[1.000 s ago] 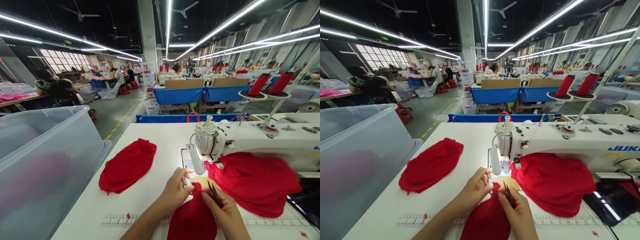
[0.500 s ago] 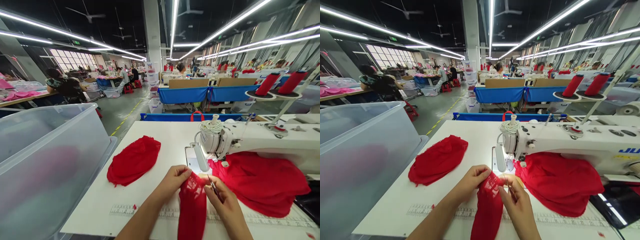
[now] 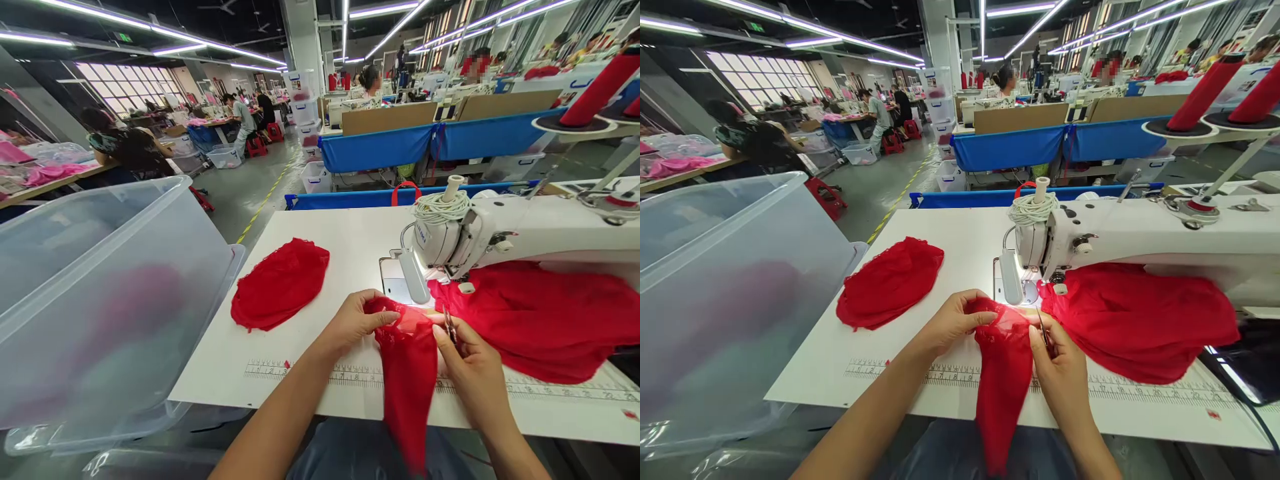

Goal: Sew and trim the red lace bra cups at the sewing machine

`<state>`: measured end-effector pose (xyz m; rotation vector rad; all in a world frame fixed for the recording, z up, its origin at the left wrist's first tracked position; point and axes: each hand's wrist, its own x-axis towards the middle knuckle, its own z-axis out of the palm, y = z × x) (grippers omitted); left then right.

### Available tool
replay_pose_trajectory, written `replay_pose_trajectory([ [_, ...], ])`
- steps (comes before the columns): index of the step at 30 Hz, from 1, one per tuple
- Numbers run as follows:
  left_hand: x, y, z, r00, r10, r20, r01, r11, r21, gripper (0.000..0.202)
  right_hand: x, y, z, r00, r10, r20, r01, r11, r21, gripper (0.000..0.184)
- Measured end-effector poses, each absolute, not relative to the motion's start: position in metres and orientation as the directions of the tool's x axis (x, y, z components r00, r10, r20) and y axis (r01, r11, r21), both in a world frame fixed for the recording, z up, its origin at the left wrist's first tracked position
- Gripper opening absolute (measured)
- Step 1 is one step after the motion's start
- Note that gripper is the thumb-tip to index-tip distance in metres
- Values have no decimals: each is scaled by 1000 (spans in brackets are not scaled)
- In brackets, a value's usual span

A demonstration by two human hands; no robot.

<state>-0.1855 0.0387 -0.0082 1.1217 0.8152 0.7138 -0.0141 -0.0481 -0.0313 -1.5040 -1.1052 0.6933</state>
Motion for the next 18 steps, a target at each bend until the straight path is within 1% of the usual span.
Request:
replay_pose_trajectory([
  [2,-184,38,-9,508,838,-199,-102,288,952,32,-14,-50,-35,366,914,173,283,68,-957,29],
  [5,-182,37,-11,525,827,-202,-107,299,948,28,-14,-52,-44,352,905,240,343,114,-933,26],
  [11,-182,37,-15,544,812,-213,-113,322,940,28,-14,-55,-46,372,862,346,458,154,-876,22],
  [14,-181,37,-17,529,809,-256,-128,375,918,32,-16,-54,-40,371,864,341,473,140,-870,21],
  [18,-180,36,-16,528,799,-287,-150,420,895,35,-18,-54,-37,386,873,298,453,103,-886,22],
])
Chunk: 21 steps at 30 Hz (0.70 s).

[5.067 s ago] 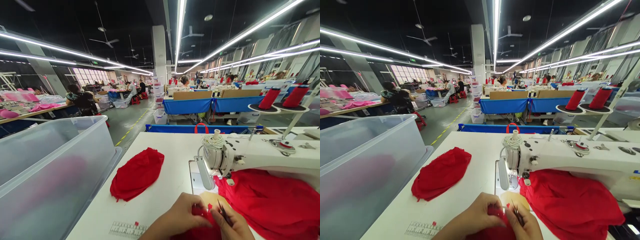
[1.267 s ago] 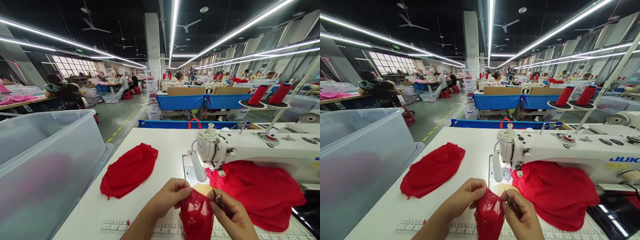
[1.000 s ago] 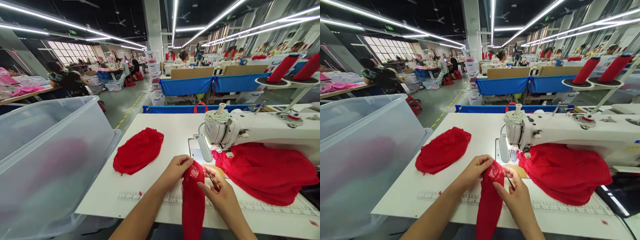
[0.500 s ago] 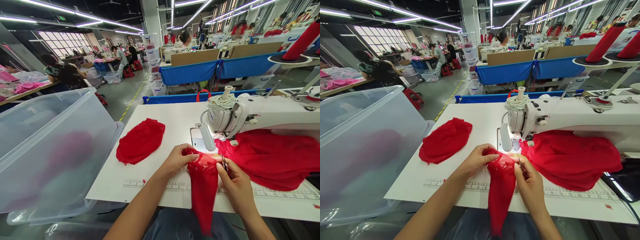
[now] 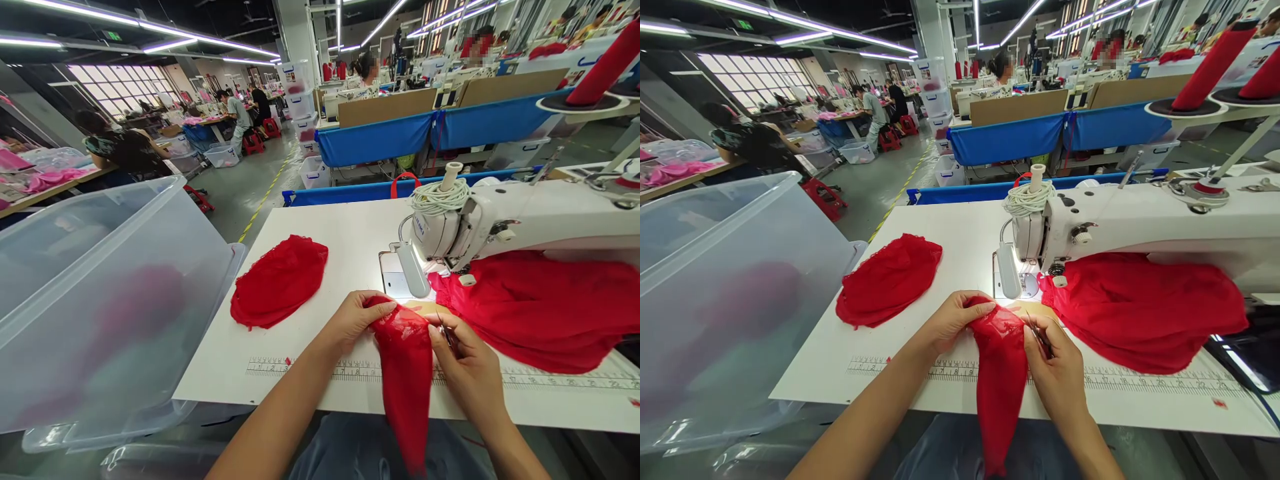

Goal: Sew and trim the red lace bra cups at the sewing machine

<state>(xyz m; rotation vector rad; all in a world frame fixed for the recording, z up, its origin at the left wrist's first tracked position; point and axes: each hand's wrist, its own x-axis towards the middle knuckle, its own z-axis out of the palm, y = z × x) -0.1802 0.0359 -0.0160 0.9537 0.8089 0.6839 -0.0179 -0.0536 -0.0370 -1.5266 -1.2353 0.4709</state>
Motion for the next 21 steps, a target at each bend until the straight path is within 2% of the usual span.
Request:
replay_pose_trajectory([
  [7,-180,36,-13,535,788,-303,-165,450,878,37,-18,-51,-35,393,893,216,345,75,-936,28],
  [14,-180,35,-13,582,769,-266,-112,400,910,36,-25,-43,-24,398,888,231,418,48,-907,30],
  [16,-180,35,-14,576,778,-252,-93,368,925,34,-25,-43,-25,417,890,186,357,28,-934,31],
  [21,-178,35,-16,503,828,-248,-100,341,935,32,-28,-42,-32,415,908,52,56,31,-998,31],
])
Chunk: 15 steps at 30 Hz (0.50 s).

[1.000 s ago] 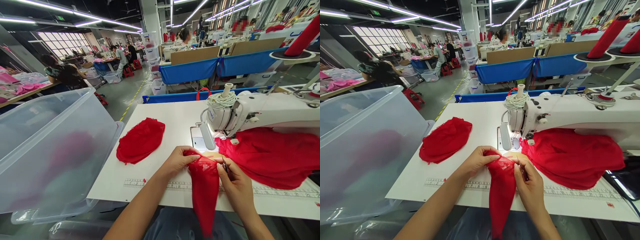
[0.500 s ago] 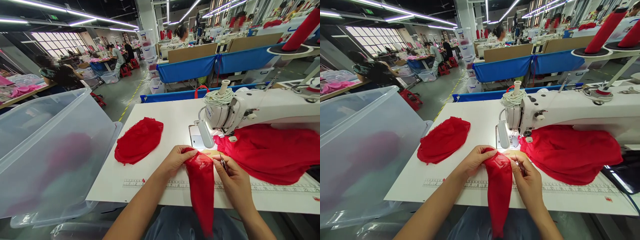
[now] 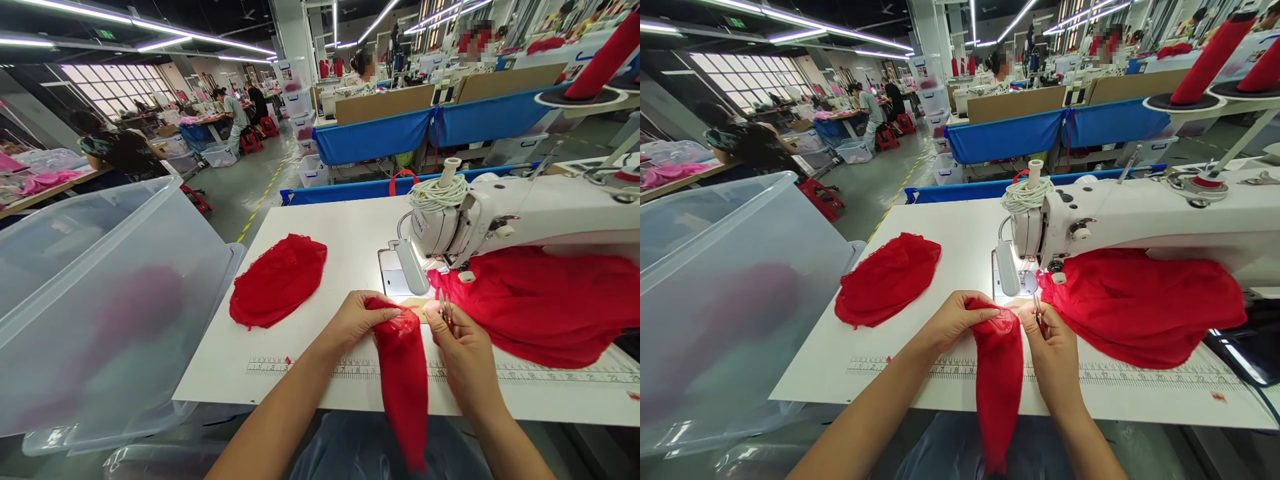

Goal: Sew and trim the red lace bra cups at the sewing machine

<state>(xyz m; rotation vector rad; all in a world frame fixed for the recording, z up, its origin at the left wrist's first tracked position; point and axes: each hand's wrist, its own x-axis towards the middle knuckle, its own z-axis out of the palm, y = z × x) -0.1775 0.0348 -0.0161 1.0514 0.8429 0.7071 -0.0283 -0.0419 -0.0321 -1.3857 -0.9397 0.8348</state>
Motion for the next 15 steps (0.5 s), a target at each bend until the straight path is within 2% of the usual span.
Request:
replay_pose_trajectory([
  [3,-176,35,-15,473,851,-226,-93,304,948,33,-33,-43,-32,422,905,60,18,57,-998,30],
  [9,-173,34,-18,474,860,-188,-73,251,965,32,-41,-47,-22,361,909,209,202,143,-969,27],
  [15,-175,34,-21,485,847,-220,-51,278,959,36,-39,-46,-28,421,872,250,178,191,-965,22],
])
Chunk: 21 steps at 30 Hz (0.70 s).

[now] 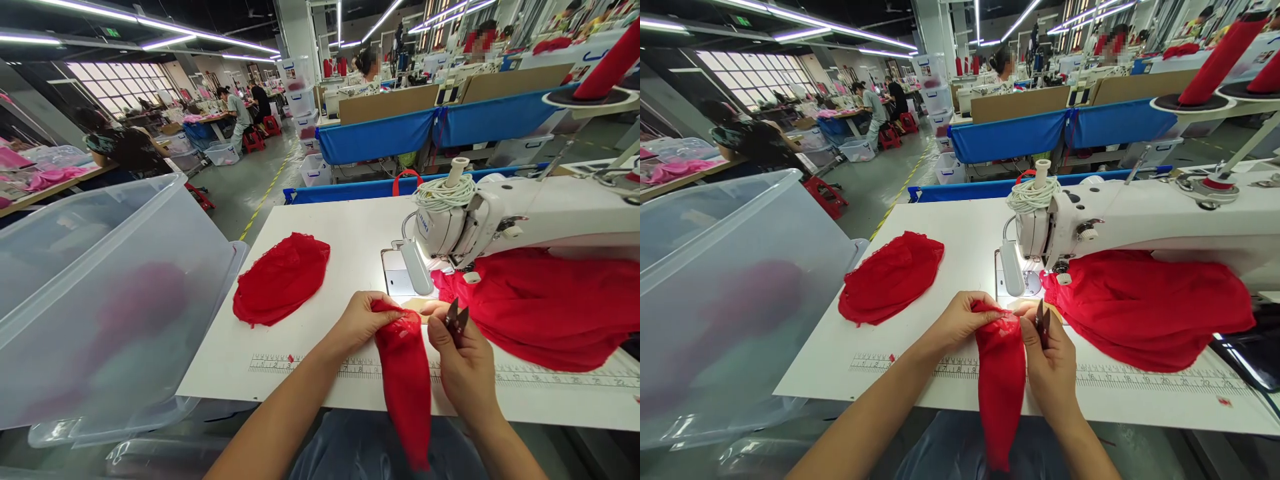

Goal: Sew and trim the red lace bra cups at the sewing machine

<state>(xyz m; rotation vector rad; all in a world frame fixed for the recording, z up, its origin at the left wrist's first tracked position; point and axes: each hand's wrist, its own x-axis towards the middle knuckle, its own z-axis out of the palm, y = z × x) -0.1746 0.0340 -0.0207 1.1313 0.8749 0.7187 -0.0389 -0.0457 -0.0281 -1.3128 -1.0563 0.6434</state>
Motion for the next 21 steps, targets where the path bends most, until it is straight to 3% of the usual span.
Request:
replay_pose_trajectory([
  [6,-178,32,-8,594,753,-283,-56,389,920,37,-36,-46,-40,511,852,116,87,83,-993,28],
  [11,-177,32,-9,539,797,-274,-100,383,918,37,-36,-46,-40,571,805,160,101,124,-987,26],
  [16,-177,33,-12,530,796,-291,-132,416,900,37,-33,-49,-32,533,817,220,266,85,-960,31],
  [21,-178,32,-13,530,788,-313,-168,459,872,37,-21,-58,-37,453,837,308,536,20,-844,47],
])
